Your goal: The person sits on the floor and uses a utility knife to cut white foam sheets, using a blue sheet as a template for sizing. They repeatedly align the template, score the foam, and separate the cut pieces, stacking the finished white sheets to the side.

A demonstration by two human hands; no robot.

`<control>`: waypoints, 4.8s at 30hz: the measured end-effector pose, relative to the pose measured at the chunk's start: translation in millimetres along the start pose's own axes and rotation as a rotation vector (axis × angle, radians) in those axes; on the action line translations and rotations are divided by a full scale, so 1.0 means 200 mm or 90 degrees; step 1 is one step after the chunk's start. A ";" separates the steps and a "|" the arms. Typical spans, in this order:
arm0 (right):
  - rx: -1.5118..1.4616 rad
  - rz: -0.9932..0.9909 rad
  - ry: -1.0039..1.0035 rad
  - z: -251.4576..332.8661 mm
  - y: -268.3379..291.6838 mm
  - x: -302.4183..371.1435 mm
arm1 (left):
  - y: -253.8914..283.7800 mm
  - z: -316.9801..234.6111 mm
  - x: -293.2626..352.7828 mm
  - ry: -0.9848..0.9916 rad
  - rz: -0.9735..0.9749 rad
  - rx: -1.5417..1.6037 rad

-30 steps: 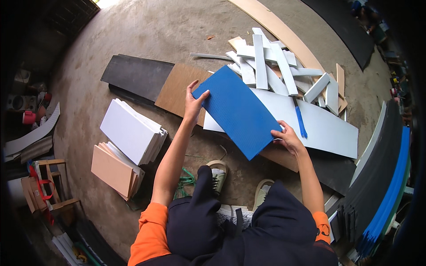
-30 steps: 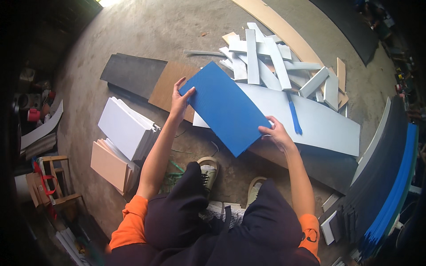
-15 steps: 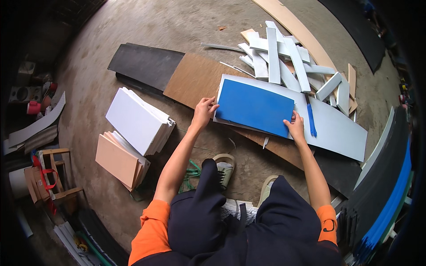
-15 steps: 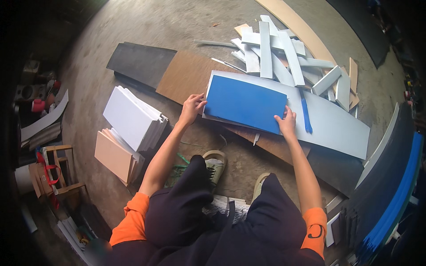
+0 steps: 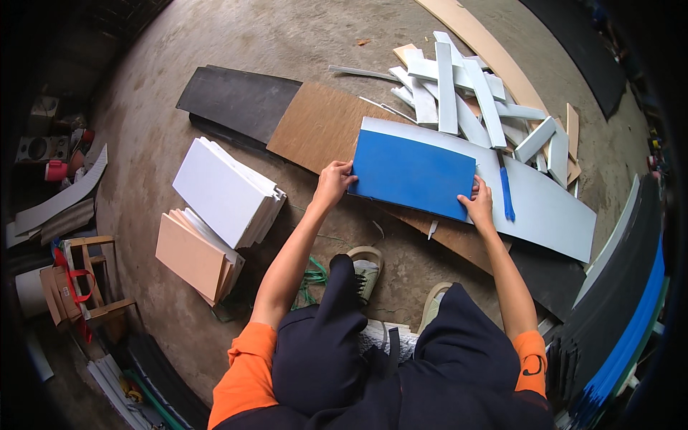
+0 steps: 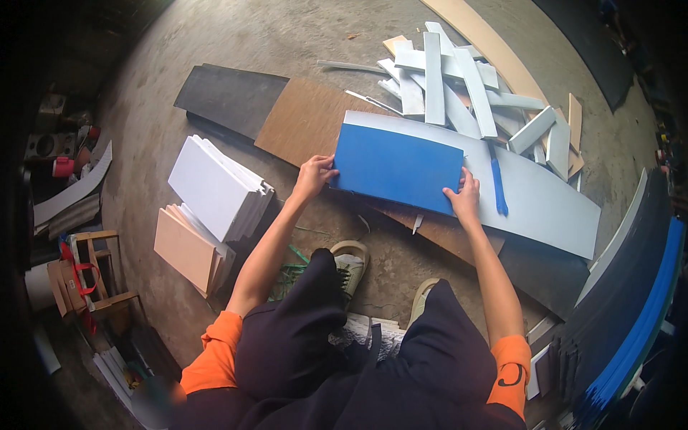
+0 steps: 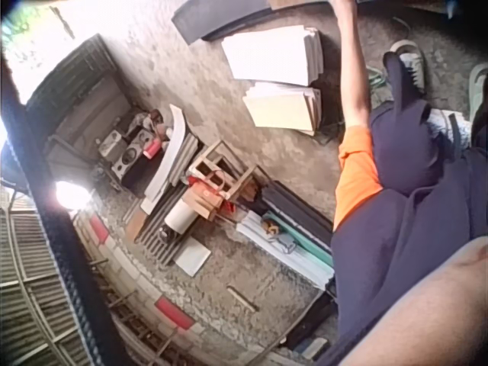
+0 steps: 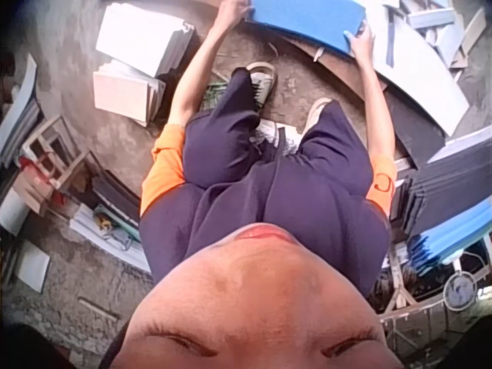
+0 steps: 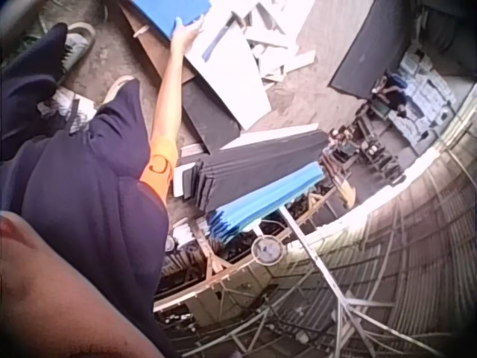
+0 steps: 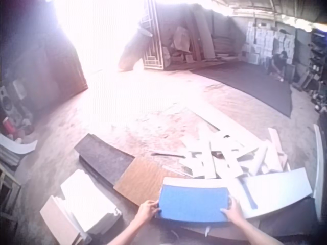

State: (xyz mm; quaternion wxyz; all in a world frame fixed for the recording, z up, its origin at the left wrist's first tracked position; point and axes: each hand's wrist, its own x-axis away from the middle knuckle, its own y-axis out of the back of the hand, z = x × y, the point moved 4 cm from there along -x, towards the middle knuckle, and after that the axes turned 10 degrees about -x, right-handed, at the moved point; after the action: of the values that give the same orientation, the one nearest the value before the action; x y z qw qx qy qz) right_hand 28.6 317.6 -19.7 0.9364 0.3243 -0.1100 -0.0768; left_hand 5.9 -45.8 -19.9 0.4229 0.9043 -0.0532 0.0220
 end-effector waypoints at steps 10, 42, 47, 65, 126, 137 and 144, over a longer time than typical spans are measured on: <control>-0.011 0.014 0.013 -0.02 0.01 -0.01 | 0.01 -0.02 0.00 0.012 0.014 0.027; -0.061 0.077 0.000 -0.03 0.01 -0.01 | 0.00 -0.02 0.10 -0.173 -0.023 -0.050; -0.067 0.076 -0.012 -0.05 0.03 0.00 | 0.04 -0.12 0.15 -0.275 -0.031 -0.146; -0.087 0.106 -0.006 -0.04 0.04 -0.02 | -0.02 -0.12 0.14 -0.313 0.034 -0.306; 0.031 0.019 -0.068 0.01 0.13 0.08 | -0.68 -0.87 -0.12 -0.327 0.227 -0.271; 0.216 0.017 -0.086 0.17 0.06 -0.13 | -0.67 -0.91 -0.12 -0.311 0.252 -0.269; 0.205 0.035 -0.079 0.17 0.03 -0.17 | -0.67 -0.91 -0.12 -0.310 0.256 -0.273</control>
State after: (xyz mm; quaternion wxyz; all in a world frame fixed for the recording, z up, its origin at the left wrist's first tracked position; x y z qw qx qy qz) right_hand -12.4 310.5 4.5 0.8653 0.4618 -0.1875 -0.0526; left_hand -2.4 181.3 -8.1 0.5647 0.7455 -0.3320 -0.1225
